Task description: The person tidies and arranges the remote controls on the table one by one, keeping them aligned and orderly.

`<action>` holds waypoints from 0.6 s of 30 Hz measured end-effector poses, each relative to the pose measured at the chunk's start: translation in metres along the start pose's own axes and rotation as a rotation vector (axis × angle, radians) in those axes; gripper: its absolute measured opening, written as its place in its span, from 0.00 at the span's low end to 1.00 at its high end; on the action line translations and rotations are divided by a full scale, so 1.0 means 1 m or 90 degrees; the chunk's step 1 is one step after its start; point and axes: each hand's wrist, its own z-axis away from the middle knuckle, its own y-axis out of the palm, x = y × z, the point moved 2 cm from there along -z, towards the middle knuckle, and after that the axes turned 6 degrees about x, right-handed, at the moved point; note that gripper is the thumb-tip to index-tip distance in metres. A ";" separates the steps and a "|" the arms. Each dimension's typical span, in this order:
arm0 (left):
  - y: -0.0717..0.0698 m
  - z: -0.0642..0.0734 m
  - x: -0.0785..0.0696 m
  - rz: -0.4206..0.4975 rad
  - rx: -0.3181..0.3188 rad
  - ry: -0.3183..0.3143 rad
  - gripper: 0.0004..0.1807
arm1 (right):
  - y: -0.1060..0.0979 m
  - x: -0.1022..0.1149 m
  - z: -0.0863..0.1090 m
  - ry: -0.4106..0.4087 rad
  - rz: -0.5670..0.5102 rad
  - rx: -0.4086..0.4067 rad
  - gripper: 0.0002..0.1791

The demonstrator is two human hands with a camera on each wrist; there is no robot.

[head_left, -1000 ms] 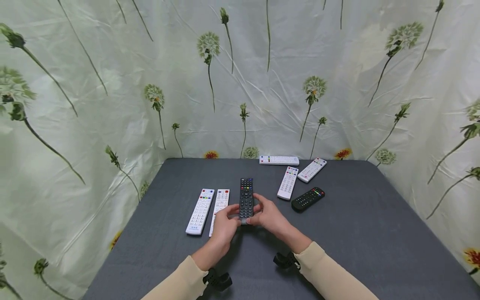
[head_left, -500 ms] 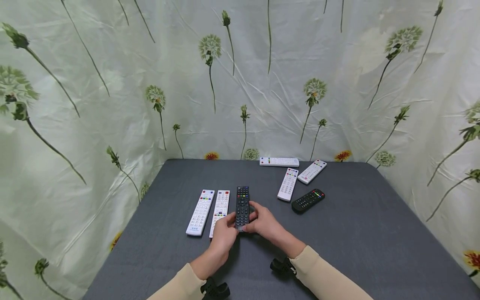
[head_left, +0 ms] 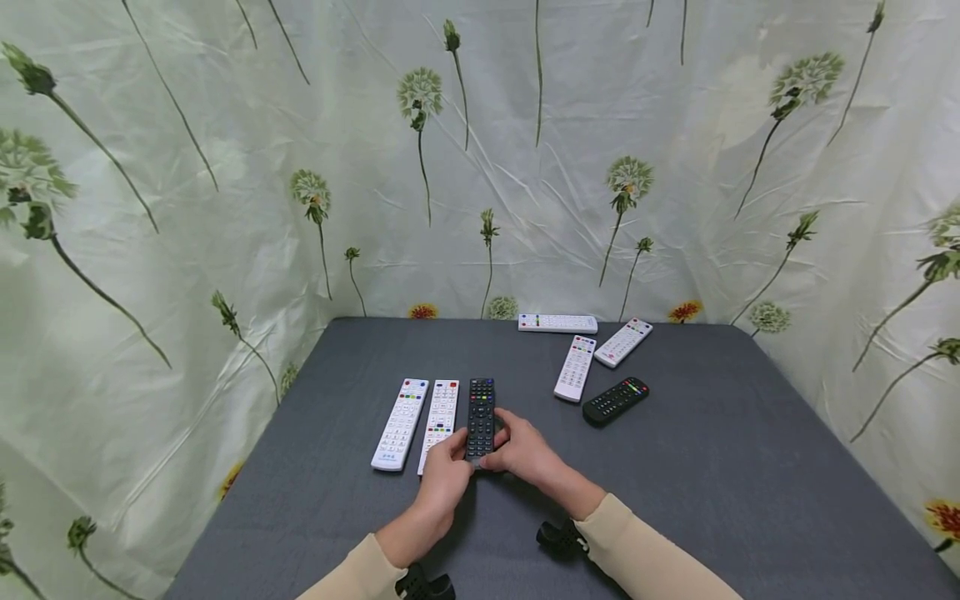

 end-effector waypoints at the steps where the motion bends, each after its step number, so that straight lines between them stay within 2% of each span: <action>1: -0.001 0.000 0.000 -0.002 0.000 0.001 0.38 | 0.001 0.000 0.000 0.001 0.000 0.001 0.52; 8: -0.003 0.001 0.002 -0.001 0.001 0.004 0.37 | 0.004 -0.001 0.000 0.008 -0.012 0.001 0.52; 18: -0.004 0.003 0.001 0.001 0.001 0.009 0.36 | 0.008 0.000 0.002 0.015 0.005 0.001 0.51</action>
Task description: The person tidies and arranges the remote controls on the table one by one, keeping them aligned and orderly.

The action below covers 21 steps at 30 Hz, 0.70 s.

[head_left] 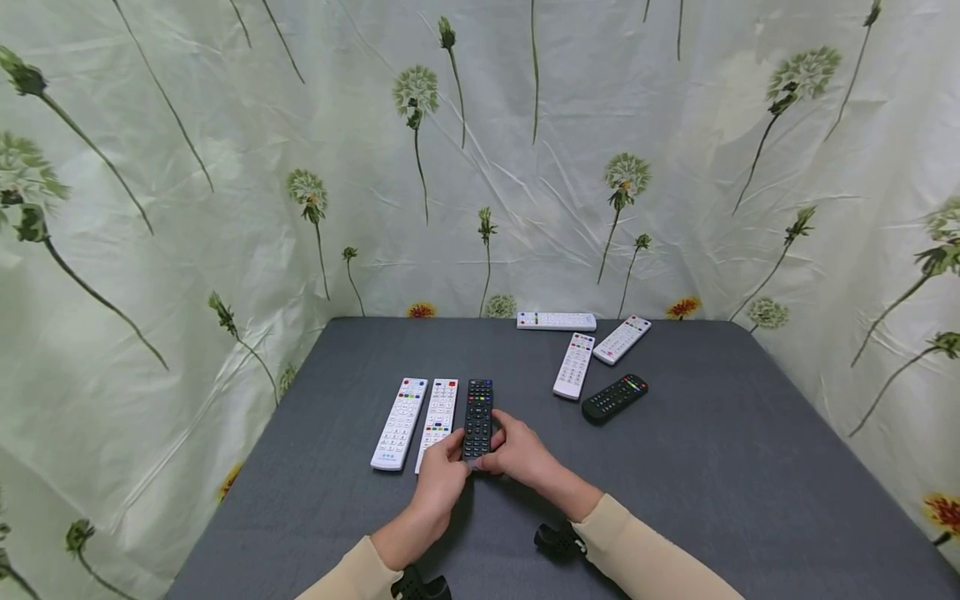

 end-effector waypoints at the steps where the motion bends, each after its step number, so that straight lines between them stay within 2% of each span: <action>1: 0.000 0.001 0.000 0.000 0.001 0.005 0.36 | 0.000 0.000 0.000 0.002 -0.002 0.000 0.51; 6: 0.003 0.005 -0.003 0.005 -0.003 0.020 0.36 | 0.002 -0.001 -0.001 0.000 0.006 0.001 0.50; 11: 0.004 0.006 -0.004 0.014 -0.010 0.019 0.36 | 0.002 -0.001 -0.002 -0.008 0.034 0.002 0.48; 21: 0.004 0.005 -0.005 0.017 -0.013 0.012 0.35 | 0.002 -0.002 0.000 -0.008 0.037 0.003 0.48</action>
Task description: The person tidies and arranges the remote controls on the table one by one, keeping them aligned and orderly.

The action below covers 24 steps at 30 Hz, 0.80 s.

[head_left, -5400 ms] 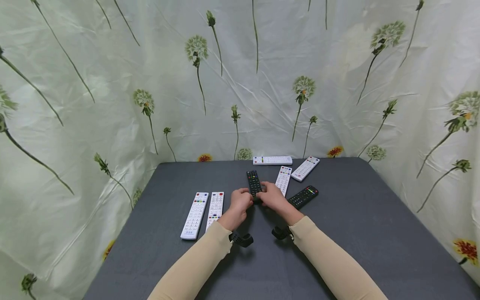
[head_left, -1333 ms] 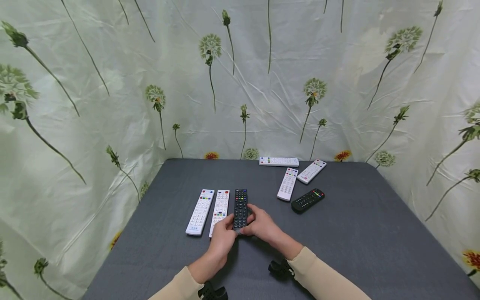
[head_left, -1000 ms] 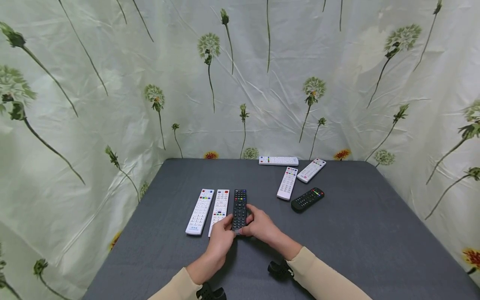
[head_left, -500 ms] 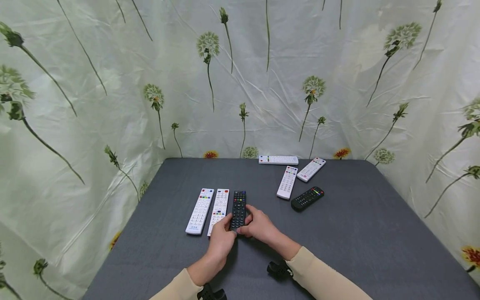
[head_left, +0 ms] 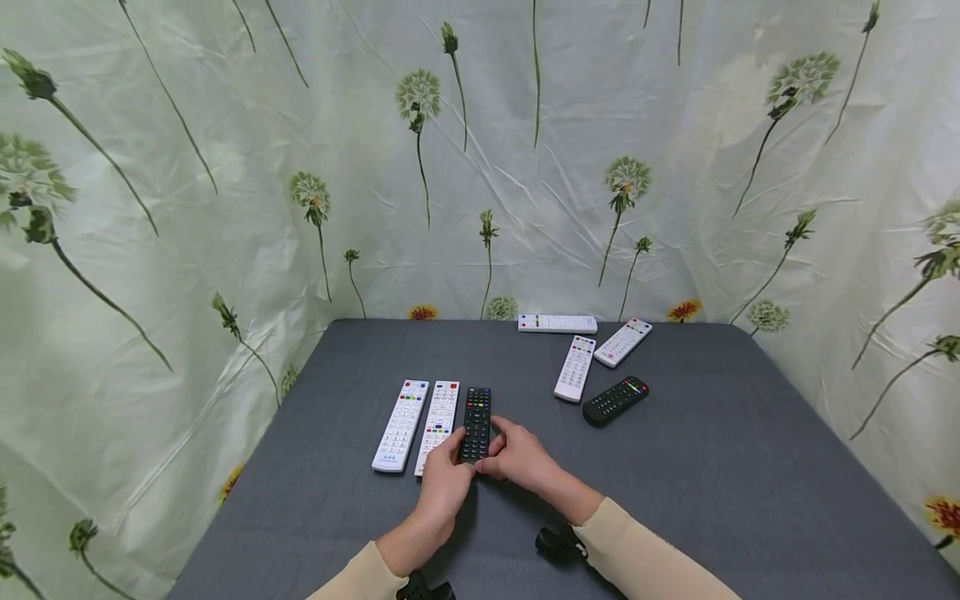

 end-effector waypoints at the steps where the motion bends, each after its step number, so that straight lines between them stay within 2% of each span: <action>1: 0.000 0.000 -0.001 0.000 0.000 0.003 0.35 | 0.000 0.000 0.000 -0.001 -0.007 0.001 0.48; 11: -0.004 -0.001 -0.013 -0.031 -0.013 0.015 0.37 | -0.007 0.002 0.005 0.014 -0.077 0.018 0.46; 20: 0.002 -0.017 -0.033 -0.050 -0.034 0.041 0.33 | -0.027 0.009 0.009 0.000 -0.103 0.016 0.43; 24: 0.007 -0.026 -0.041 -0.043 -0.028 0.053 0.30 | -0.039 0.010 0.009 -0.005 -0.114 0.017 0.42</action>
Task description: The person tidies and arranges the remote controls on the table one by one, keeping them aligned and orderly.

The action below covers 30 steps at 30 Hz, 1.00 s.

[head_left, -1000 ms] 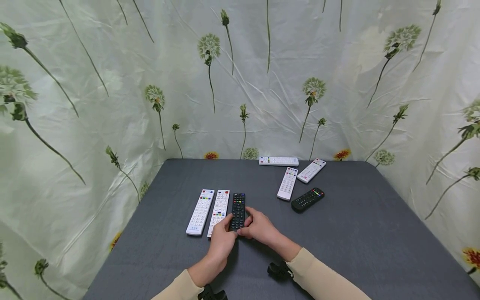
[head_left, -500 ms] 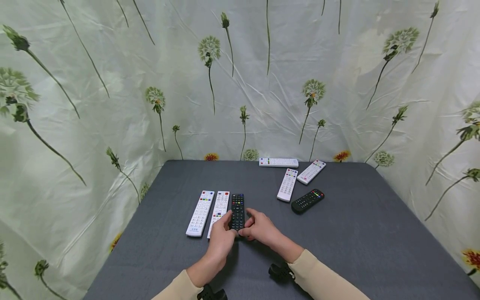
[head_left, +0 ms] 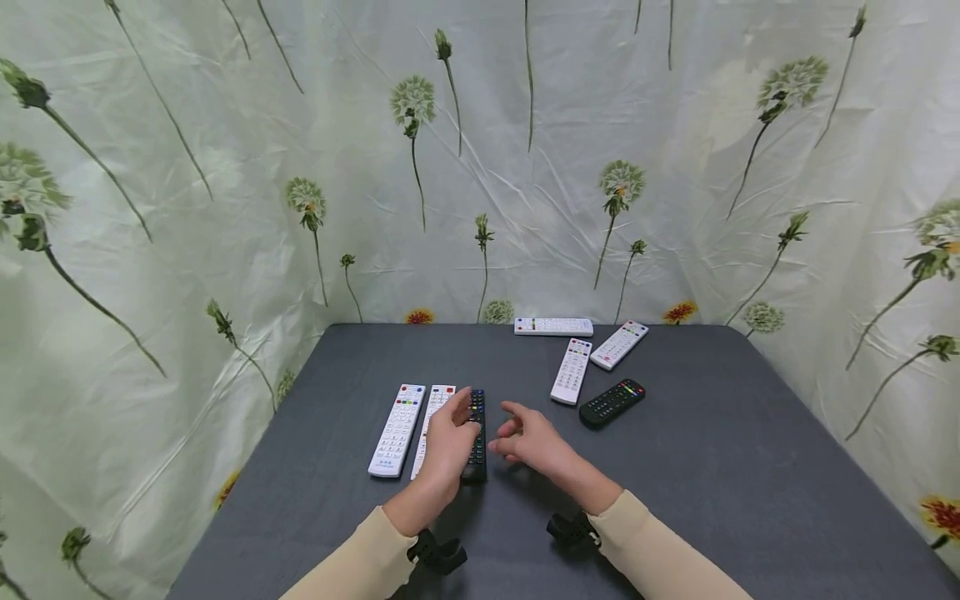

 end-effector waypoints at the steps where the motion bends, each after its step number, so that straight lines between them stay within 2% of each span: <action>1: 0.001 -0.002 -0.002 0.001 0.003 0.003 0.30 | -0.003 0.002 0.000 -0.003 -0.005 0.000 0.42; 4: 0.007 -0.010 -0.007 0.007 0.017 0.009 0.30 | -0.013 0.013 0.004 -0.008 -0.016 -0.005 0.41; 9: 0.018 -0.022 -0.017 0.010 0.029 0.013 0.28 | -0.028 0.035 0.012 -0.030 0.007 -0.043 0.38; 14: 0.031 -0.036 -0.025 -0.008 0.036 0.030 0.27 | -0.045 0.024 0.000 -0.045 0.029 -0.108 0.36; 18: 0.041 -0.045 -0.028 -0.009 0.046 0.028 0.26 | -0.061 0.015 -0.009 -0.022 0.038 -0.151 0.36; 23: 0.052 -0.061 -0.030 0.001 0.040 0.026 0.25 | -0.083 0.015 -0.009 0.004 0.066 -0.188 0.38; 27: 0.062 -0.073 -0.028 0.002 0.041 0.016 0.24 | -0.099 0.012 -0.009 0.016 0.073 -0.223 0.36; 30: 0.071 -0.081 -0.022 0.007 0.062 -0.002 0.23 | -0.107 0.006 -0.010 0.023 0.071 -0.242 0.35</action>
